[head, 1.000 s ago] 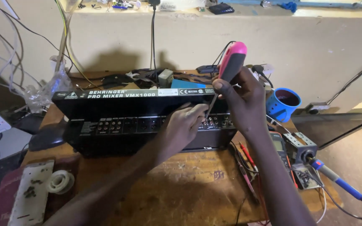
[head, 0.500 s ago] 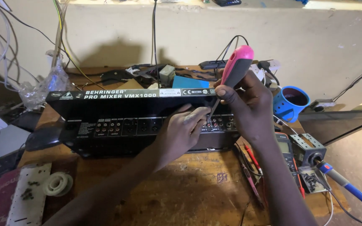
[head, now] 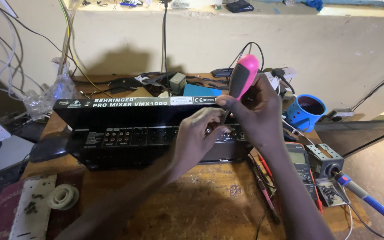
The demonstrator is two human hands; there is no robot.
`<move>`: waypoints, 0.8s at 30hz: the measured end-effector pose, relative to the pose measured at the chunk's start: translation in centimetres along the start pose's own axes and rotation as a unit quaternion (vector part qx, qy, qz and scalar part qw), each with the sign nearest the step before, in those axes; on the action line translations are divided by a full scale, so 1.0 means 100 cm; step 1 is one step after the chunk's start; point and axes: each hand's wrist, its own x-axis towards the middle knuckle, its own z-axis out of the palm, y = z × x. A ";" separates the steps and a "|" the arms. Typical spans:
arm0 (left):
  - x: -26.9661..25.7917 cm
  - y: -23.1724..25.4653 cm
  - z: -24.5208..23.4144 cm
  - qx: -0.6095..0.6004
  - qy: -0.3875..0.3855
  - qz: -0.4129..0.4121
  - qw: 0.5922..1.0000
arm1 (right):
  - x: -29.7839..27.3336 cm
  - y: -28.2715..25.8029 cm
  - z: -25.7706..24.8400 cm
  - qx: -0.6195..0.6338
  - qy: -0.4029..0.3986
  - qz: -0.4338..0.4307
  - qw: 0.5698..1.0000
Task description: The person handles a blue circuit board, then places it down to work on a black audio mixer. They use a pink screwdriver to tighten screws on the back panel of the mixer.
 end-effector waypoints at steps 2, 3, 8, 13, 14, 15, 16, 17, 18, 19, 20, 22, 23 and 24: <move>0.001 -0.004 0.006 -0.011 0.014 -0.014 1.000 | -0.001 -0.005 0.002 -0.041 -0.003 -0.016 0.999; 0.002 -0.004 0.008 -0.012 0.031 -0.003 0.999 | -0.001 -0.004 0.002 -0.046 -0.012 -0.025 0.999; 0.004 -0.003 0.010 -0.046 0.022 -0.012 0.999 | 0.002 -0.026 0.002 0.017 -0.073 0.013 0.997; 0.007 0.010 0.002 -0.076 -0.004 -0.013 0.997 | 0.009 -0.041 -0.003 0.065 -0.093 0.094 0.989; 0.007 0.010 0.003 -0.077 -0.005 -0.012 0.997 | 0.011 -0.034 -0.003 0.065 -0.092 0.094 0.989; 0.007 0.009 0.004 -0.064 0.025 -0.002 0.998 | 0.012 -0.028 -0.003 0.034 -0.077 0.088 0.993; 0.007 0.010 0.005 -0.052 0.056 0.006 0.997 | 0.013 -0.021 -0.003 0.003 -0.062 0.082 0.995; 0.005 0.004 0.010 -0.051 0.056 0.006 0.997 | 0.013 -0.019 -0.002 0.003 -0.063 0.082 0.995; 0.004 -0.003 0.015 -0.032 0.067 -0.011 0.997 | 0.013 -0.016 0.000 -0.019 -0.063 0.089 0.994; 0.003 -0.009 0.019 -0.012 0.078 -0.028 0.997 | 0.014 -0.014 0.001 -0.042 -0.063 0.096 0.992; 0.007 -0.005 0.014 -0.012 0.078 -0.026 0.997 | 0.015 -0.017 0.000 -0.042 -0.062 0.094 0.993; 0.012 0.005 0.004 -0.053 0.027 -0.025 0.998 | 0.016 -0.023 -0.002 0.024 -0.141 0.031 0.989; 0.015 0.006 0.000 -0.053 0.025 -0.027 0.998 | 0.017 -0.030 -0.005 0.025 -0.141 0.032 0.989; 0.017 0.008 -0.003 -0.071 -0.029 -0.049 0.996 | 0.019 -0.038 -0.009 0.066 -0.164 0.094 0.980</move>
